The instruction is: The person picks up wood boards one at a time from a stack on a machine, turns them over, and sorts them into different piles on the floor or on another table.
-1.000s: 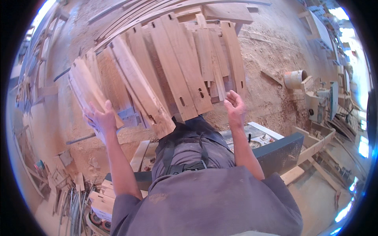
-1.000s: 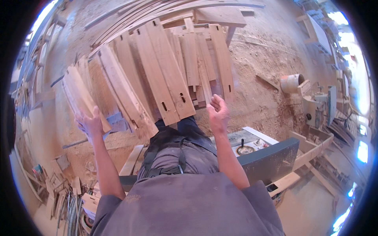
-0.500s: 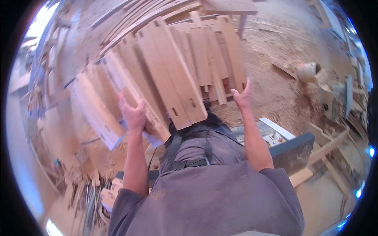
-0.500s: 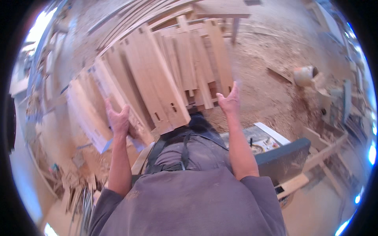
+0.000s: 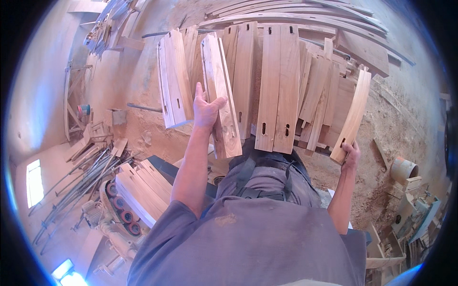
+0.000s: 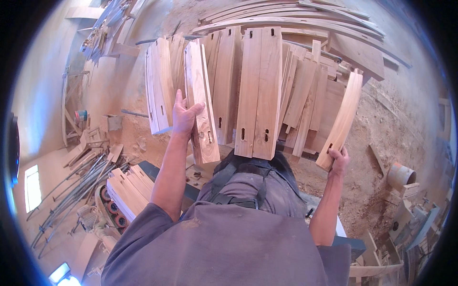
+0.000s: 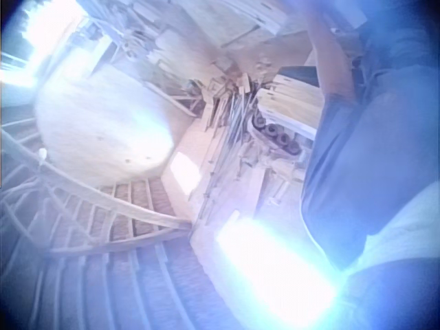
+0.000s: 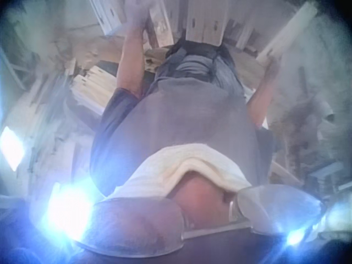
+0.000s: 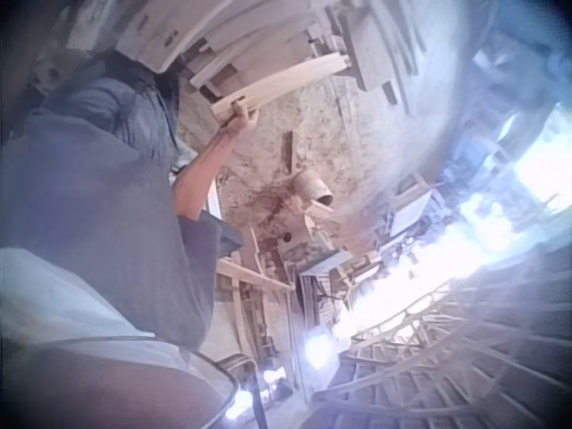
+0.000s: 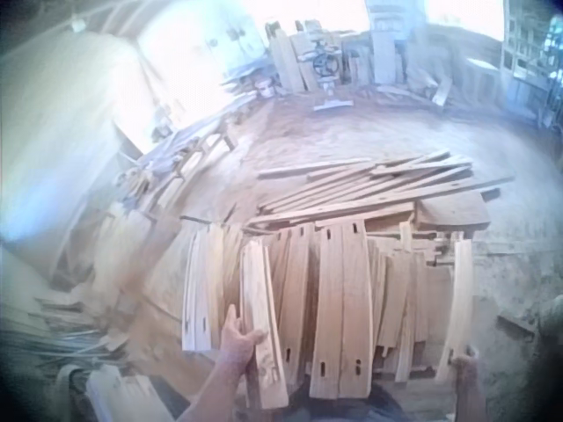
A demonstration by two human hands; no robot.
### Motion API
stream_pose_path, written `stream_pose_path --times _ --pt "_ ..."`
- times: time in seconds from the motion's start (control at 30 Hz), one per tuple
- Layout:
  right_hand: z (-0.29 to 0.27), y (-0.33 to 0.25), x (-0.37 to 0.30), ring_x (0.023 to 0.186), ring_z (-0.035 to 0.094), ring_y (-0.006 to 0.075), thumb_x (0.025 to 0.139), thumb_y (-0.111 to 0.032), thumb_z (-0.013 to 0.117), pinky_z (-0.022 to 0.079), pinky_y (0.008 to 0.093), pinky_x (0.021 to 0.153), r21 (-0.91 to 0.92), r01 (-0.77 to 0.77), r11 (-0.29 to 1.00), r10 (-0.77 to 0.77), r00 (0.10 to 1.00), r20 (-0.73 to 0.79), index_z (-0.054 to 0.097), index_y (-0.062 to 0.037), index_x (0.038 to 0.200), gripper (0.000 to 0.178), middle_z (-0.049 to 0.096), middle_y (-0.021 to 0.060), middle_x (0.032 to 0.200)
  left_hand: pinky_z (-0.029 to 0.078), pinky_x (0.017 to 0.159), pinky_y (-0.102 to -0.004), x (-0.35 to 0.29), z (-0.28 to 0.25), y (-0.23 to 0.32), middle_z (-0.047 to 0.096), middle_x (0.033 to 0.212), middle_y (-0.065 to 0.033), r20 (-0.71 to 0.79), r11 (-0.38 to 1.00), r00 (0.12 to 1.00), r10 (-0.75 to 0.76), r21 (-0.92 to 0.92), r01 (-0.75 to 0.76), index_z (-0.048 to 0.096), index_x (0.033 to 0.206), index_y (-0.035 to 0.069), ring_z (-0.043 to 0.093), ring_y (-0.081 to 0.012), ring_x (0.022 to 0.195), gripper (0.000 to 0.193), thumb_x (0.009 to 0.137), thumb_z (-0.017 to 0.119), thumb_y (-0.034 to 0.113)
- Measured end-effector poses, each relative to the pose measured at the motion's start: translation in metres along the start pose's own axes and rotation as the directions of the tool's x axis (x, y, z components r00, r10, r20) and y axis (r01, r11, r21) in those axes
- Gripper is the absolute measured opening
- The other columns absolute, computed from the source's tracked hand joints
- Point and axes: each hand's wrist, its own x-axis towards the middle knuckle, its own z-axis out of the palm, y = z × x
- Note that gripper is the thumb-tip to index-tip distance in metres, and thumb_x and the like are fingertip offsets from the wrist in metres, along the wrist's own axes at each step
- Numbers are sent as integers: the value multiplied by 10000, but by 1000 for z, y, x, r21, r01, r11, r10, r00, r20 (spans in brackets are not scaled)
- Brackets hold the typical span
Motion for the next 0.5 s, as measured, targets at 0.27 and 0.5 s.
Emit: stream_pose_path --times 0.27,0.5 --pt "50 -63 -93 1073 693 243 664 -73 700 531 330 992 43 127 991 -130 988 80 535 98 1412 785 686 148 1211 345 1225 -371 -1 -11 -32 351 1613 -341 -105 962 984 146 249 -116 119 1610 -166 415 -339 1486 1145 752 833 90" --pt "127 -104 -114 1118 683 250 635 -89 733 513 358 1032 -100 144 984 -99 928 360 539 98 1425 835 693 157 1247 360 1216 -371 -4 17 -27 445 1550 -362 -101 926 967 232 327 -188 150 1595 -175 483 -367 1449 1146 744 843 157"
